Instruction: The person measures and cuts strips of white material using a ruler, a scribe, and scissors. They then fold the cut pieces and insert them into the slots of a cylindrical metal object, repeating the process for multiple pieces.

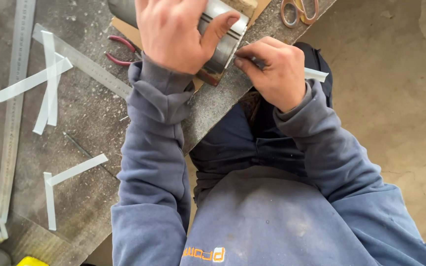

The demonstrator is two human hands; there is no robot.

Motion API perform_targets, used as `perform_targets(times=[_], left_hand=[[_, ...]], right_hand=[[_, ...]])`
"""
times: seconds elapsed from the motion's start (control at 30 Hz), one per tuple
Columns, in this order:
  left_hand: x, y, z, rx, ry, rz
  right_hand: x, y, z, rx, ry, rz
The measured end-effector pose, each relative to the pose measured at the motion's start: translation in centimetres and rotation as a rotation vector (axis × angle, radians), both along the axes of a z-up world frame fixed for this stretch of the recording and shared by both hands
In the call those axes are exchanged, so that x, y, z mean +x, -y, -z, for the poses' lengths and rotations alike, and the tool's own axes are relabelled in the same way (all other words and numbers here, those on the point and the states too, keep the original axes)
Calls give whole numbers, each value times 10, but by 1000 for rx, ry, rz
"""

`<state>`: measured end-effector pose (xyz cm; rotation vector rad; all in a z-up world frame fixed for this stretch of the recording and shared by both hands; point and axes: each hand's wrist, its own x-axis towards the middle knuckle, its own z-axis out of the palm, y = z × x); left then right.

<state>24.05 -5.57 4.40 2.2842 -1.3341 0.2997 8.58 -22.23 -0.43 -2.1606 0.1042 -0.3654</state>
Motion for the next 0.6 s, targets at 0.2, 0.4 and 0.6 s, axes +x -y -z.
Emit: perform_targets(times=[0.2,0.4,0.6], left_hand=[[-9,0,0,-144,60,11],[-5,-4,10,-187,39,41],[-7,-5,20,-291,107,59]], right_hand=[[7,-5,1,4,-86,56],[6,-14,-3,23,-109,132],[7,-20,-11,-69,-147,203]])
